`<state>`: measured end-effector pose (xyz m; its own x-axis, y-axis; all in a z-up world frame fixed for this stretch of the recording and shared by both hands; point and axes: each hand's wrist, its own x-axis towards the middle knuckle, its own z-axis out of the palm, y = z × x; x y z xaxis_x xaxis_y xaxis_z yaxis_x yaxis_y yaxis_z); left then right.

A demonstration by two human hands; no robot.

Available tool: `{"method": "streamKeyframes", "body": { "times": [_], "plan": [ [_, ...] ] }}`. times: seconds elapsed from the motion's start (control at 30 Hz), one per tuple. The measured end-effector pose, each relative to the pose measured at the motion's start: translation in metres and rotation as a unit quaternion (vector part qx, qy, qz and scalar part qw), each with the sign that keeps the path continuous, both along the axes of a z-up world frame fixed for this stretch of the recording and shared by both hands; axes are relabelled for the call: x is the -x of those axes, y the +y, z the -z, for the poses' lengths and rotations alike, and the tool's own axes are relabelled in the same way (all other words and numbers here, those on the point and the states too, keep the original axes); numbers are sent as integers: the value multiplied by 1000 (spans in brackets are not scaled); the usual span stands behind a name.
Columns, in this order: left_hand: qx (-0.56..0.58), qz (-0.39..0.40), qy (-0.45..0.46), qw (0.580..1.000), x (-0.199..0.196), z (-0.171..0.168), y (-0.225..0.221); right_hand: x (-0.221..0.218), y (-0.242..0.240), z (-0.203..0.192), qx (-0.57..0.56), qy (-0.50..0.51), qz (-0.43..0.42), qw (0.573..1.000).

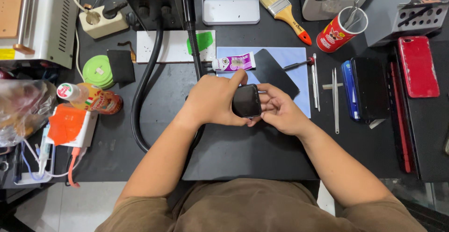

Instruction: The person uses a black plastic card to pry open a smartphone, then uses a screwdriver to remove screws from the back of the device. The phone is opened to reveal internal components, and the person continues to manipulate the device with tools.

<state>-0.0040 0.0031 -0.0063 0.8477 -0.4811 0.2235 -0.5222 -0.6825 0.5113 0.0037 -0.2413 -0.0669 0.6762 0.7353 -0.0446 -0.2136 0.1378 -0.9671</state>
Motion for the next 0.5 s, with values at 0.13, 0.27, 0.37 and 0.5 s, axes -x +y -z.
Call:
{"method": "streamKeyframes", "body": {
  "times": [0.13,0.27,0.37,0.5],
  "plan": [
    [8,-2,13,1000,2,1,0,3,1,1,20,-3,17,1000],
    [29,15,6,999,3,4,1,5,-1,3,45,-14,31,998],
    [37,19,7,999,2,5,2,5,-3,6,49,-17,29,998],
    [57,26,-6,998,0,9,2,3,-8,12,8,-11,23,1000]
  ]
}}
